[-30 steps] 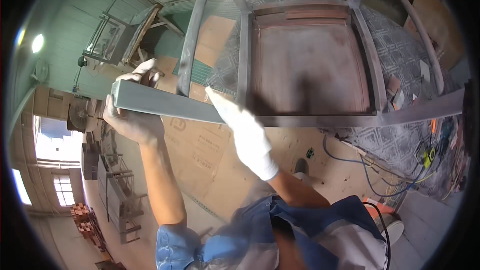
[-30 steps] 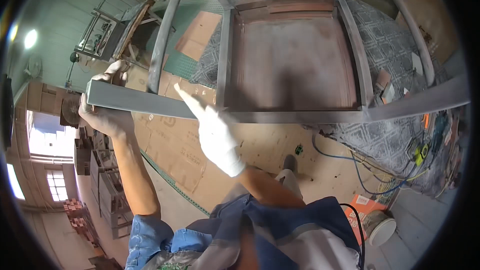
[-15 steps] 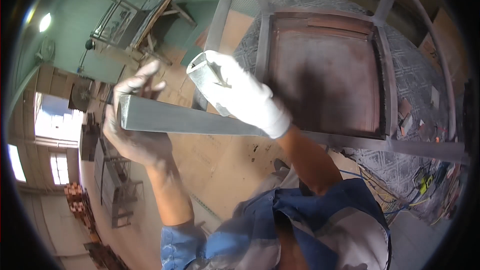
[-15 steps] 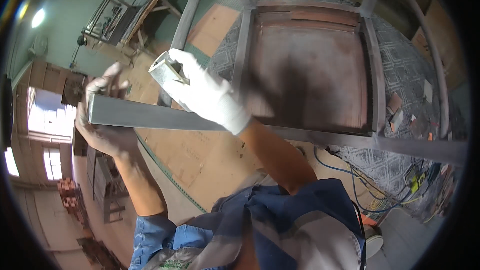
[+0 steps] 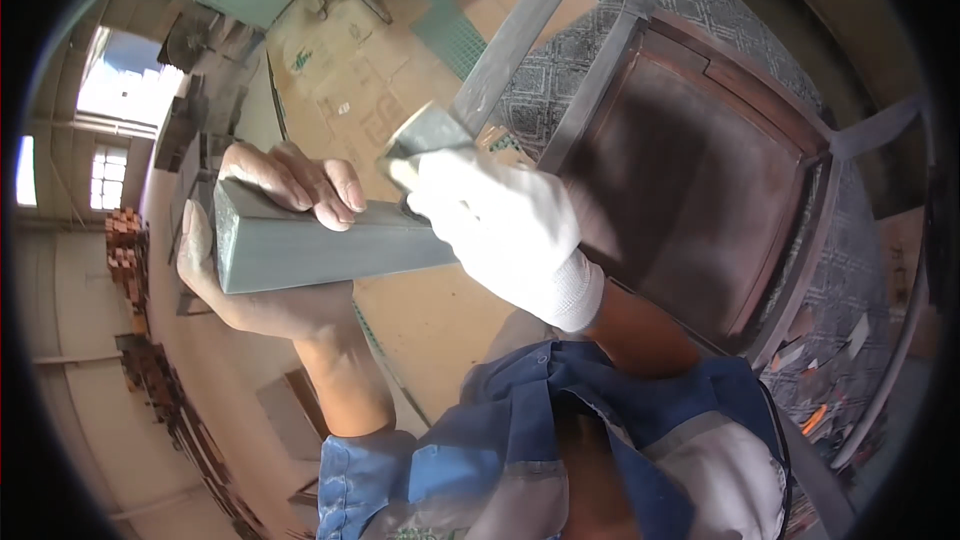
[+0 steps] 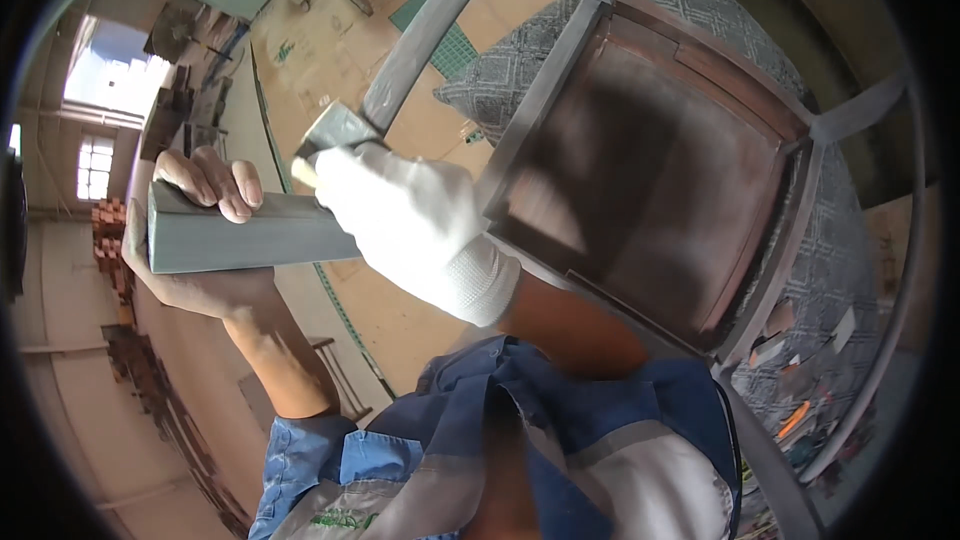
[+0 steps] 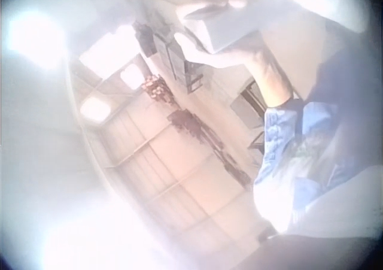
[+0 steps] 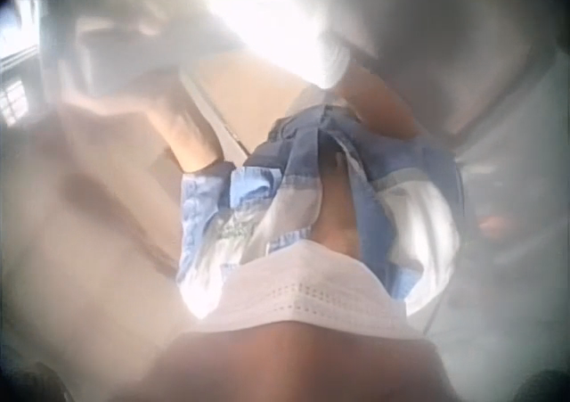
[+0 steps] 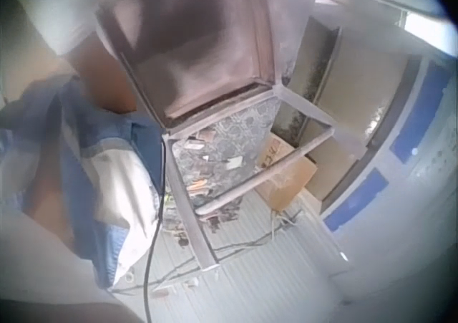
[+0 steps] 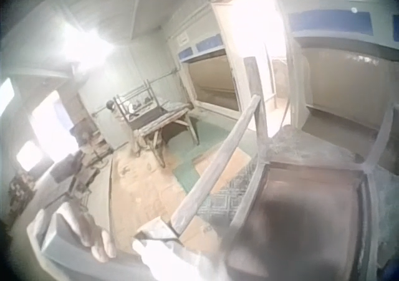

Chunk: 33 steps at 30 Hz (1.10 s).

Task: The person sands the metal frame of a chair using a sanding block by hand, working over the joints and legs to smooth the surface.

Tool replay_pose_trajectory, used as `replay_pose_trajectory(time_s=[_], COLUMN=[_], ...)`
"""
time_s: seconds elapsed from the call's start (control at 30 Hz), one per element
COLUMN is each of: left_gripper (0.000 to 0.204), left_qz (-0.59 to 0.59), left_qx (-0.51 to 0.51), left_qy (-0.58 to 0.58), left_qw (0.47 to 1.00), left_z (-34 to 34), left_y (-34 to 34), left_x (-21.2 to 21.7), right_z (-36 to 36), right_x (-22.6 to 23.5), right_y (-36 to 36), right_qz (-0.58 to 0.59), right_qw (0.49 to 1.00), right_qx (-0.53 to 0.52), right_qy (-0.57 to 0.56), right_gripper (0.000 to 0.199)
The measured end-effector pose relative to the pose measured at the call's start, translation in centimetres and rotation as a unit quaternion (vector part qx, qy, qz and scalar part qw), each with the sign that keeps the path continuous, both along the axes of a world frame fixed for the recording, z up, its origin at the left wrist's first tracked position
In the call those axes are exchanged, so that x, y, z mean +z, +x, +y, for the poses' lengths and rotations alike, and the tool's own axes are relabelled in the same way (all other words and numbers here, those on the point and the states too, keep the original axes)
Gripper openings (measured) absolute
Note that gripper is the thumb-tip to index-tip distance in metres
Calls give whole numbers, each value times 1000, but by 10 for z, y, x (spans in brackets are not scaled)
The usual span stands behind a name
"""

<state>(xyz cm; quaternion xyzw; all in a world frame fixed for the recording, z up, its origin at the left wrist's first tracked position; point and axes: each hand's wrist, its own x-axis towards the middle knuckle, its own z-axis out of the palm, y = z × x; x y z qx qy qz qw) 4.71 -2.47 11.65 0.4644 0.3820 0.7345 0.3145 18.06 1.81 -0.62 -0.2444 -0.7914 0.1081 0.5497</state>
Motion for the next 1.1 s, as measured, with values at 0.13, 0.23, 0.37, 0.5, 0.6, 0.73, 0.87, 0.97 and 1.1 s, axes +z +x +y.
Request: replay_pose_trajectory(time_s=[0.13,0.23,0.37,0.5,0.6,0.73,0.87,0.97,1.1], left_gripper=[54,55,53,46,42,36,33,34,29], left_qz=[-50,-39,-49,-7,27,59,75,93,62], left_qx=[-66,-87,-93,-44,-38,103,67,82,108], left_qy=[20,23,-20,-5,0,-19,-21,-14,-12], left_qw=[996,995,994,999,999,993,995,992,992], left_z=[-1,-2,-2,-2,-3,-2,-3,-1,-4], left_y=[-6,-12,-13,-9,-7,-5,-2,1,8], left_x=[-3,-6,-4,-1,0,1,5,5,1], right_z=[6,8,24,41,15,52,36,63,139], right_x=[5,12,25,21,-12,-35,-42,-24,-28], right_y=[5,7,14,21,-4,-2,-14,9,18], right_qz=[0,0,-81,-82,-25,37,105,82,57], right_qw=[998,996,991,967,962,966,978,983,987], right_qx=[-9,83,36,-151,-233,-222,-79,-23,-150], right_qy=[-59,-16,103,191,140,128,163,161,-5], right_gripper=[33,28,13,20,29,25,13,11,30])
